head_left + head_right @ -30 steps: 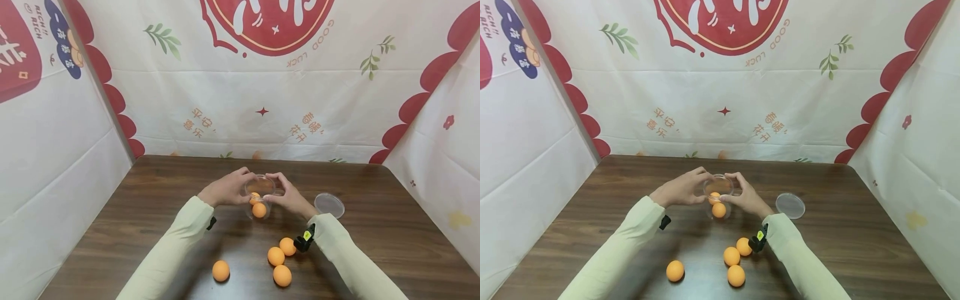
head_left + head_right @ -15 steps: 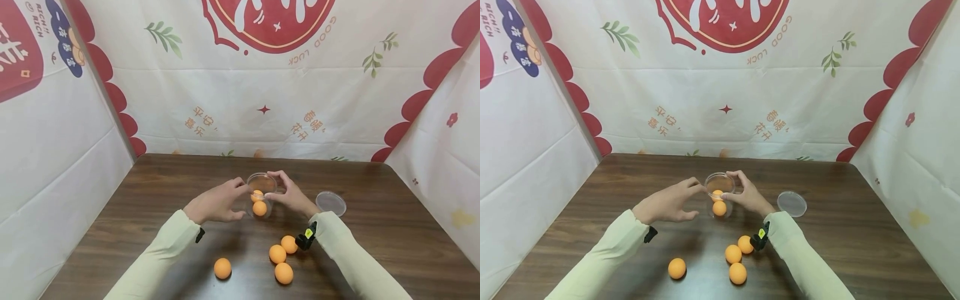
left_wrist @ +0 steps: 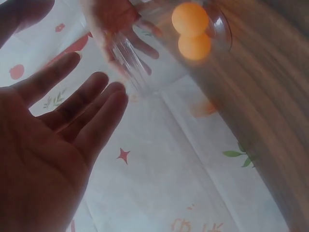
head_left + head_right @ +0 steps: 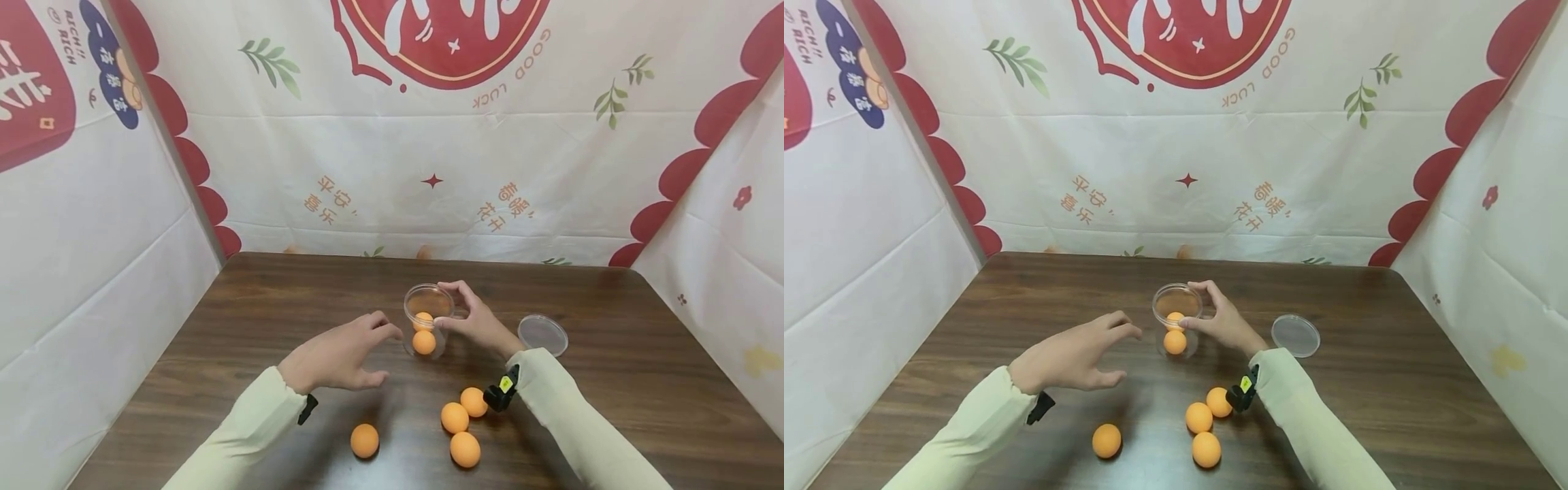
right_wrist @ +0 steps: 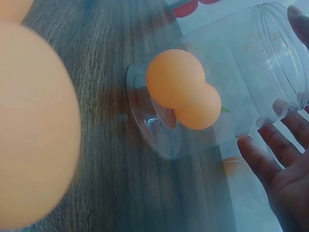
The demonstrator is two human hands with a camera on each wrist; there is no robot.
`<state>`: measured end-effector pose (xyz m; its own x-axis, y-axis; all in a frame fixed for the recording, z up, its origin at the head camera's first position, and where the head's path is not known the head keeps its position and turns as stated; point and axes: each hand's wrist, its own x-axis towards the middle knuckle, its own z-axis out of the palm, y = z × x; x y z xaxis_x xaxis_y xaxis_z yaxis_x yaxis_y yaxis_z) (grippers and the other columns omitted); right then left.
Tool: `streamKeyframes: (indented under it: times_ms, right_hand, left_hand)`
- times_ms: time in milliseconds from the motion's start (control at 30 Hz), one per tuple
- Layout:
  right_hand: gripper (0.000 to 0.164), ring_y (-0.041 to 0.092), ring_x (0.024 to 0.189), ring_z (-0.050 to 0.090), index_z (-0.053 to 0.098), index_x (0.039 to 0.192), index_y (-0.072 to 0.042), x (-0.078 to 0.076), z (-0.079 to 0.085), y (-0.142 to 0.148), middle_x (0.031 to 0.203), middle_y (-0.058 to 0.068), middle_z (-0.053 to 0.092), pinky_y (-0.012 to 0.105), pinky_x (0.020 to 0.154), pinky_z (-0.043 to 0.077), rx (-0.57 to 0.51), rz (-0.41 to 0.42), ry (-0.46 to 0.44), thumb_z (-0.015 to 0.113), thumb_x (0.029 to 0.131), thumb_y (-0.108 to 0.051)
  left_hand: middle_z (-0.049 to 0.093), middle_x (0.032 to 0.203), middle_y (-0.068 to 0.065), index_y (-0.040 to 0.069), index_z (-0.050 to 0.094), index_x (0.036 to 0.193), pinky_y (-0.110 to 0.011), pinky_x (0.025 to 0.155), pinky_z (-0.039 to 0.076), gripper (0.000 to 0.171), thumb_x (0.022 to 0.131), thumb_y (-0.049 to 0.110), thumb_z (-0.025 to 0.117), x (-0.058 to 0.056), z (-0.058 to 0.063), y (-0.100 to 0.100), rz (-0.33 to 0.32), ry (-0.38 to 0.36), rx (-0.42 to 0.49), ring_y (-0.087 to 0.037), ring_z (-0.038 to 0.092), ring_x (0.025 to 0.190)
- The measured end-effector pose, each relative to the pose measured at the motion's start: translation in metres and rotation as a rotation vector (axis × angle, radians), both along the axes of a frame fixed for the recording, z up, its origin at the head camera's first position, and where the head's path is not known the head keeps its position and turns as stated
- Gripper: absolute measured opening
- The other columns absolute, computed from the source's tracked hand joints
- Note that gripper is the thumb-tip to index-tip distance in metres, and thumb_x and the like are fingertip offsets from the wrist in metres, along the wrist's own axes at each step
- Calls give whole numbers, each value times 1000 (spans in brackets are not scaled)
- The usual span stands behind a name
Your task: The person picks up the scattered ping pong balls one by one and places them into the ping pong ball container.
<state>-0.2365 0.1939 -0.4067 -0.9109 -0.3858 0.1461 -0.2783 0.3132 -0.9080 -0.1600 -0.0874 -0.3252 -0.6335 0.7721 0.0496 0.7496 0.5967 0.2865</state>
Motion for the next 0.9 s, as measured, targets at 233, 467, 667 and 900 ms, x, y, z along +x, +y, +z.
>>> streamKeyframes:
  times_ms: [233, 467, 667, 900]
  right_hand:
    - [64, 35, 131, 42, 38, 135, -9, -1, -1, 0, 146, 15, 40, 46, 99, 46, -5, 12, 21, 74, 83, -18]
    - [63, 35, 131, 42, 38, 136, -8, 0, -1, 0, 147, 14, 39, 47, 99, 45, -3, 14, 20, 73, 84, -17]
    - [63, 35, 131, 42, 38, 136, -8, 0, -1, -2, 148, 15, 38, 49, 99, 44, -2, 22, 18, 73, 84, -15]
    - [62, 39, 131, 42, 37, 135, -5, 1, 0, -1, 149, 16, 36, 51, 99, 44, -15, 24, 23, 72, 84, -13]
  left_hand:
    - [52, 110, 1, 14, 56, 124, -23, 81, 49, 45, 83, 26, 69, 15, -12, -5, 0, -84, -14, -7, 54, 91]
    - [53, 110, 4, 16, 55, 124, -19, 77, 47, 46, 82, 27, 71, 31, -26, -4, -27, -125, -47, -4, 51, 87]
    - [55, 116, 5, 18, 55, 124, -18, 75, 47, 50, 78, 26, 73, 42, -39, -7, -57, -101, -62, -4, 51, 94]
    - [53, 109, 7, 20, 56, 122, -14, 67, 43, 51, 76, 28, 75, 50, -53, -9, -48, -88, -74, -1, 47, 84]
